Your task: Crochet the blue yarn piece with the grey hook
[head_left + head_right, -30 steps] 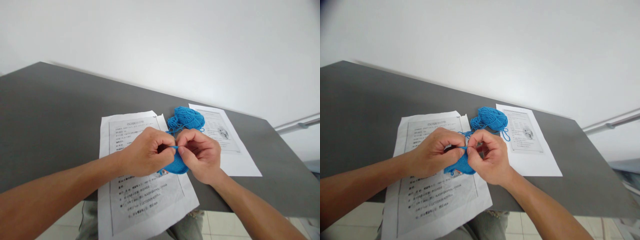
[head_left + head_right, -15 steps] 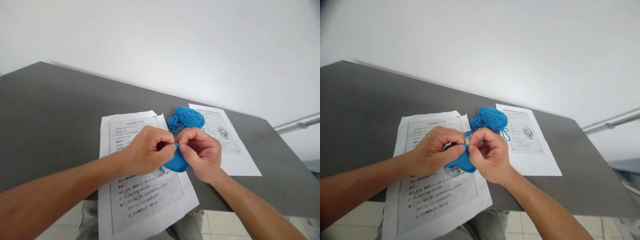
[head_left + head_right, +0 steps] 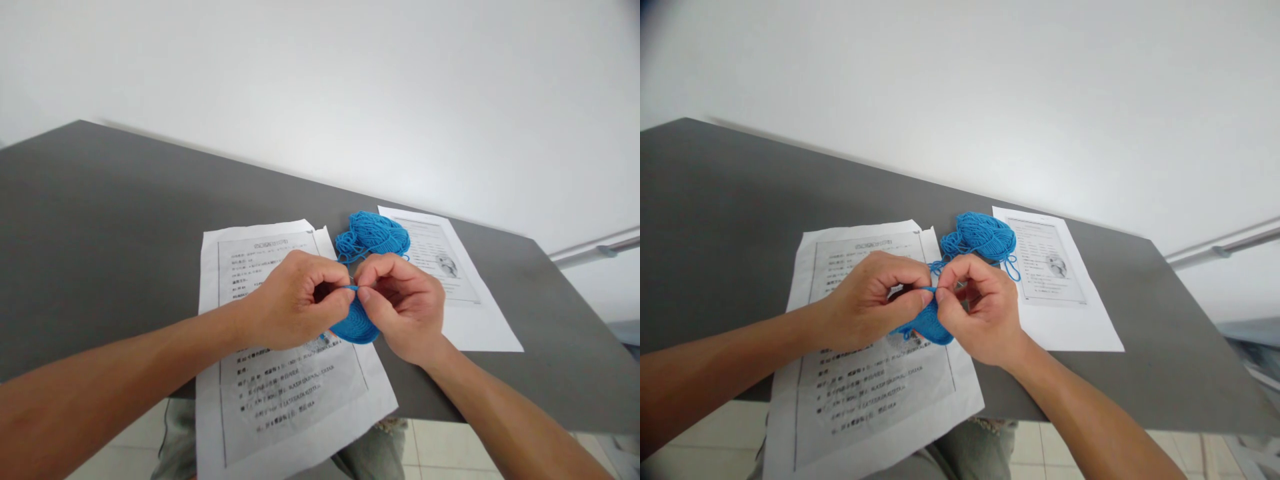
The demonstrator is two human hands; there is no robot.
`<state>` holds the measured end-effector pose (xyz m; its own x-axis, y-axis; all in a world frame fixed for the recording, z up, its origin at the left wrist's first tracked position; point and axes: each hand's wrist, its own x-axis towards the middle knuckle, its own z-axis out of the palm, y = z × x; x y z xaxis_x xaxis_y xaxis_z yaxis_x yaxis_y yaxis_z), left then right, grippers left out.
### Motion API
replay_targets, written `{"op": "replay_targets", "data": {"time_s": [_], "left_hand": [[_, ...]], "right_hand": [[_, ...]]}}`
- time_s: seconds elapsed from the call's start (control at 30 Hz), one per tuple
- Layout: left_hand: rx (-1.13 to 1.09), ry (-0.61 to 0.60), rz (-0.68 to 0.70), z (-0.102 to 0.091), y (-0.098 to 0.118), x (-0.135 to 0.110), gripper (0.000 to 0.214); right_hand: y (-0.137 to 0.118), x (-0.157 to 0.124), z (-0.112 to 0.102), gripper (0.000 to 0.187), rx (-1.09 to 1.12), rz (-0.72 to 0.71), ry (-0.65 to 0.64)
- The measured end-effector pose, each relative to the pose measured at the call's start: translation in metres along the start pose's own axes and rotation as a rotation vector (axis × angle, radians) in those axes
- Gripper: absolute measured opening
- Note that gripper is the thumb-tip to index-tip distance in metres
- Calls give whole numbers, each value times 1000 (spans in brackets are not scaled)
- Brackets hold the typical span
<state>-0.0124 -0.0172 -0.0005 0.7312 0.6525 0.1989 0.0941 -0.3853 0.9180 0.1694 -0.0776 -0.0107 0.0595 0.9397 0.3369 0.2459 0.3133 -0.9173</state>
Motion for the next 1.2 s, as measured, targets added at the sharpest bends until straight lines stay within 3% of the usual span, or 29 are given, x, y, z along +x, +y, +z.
{"op": "replay_targets", "data": {"time_s": [0.3,1.2], "left_hand": [[-44,45,-25,0,3,0,31],[40,35,19,0,2,0,29]], "right_hand": [[0,1,-2,9,-2,-17,82],[3,1,-2,11,30,-54,37]]}}
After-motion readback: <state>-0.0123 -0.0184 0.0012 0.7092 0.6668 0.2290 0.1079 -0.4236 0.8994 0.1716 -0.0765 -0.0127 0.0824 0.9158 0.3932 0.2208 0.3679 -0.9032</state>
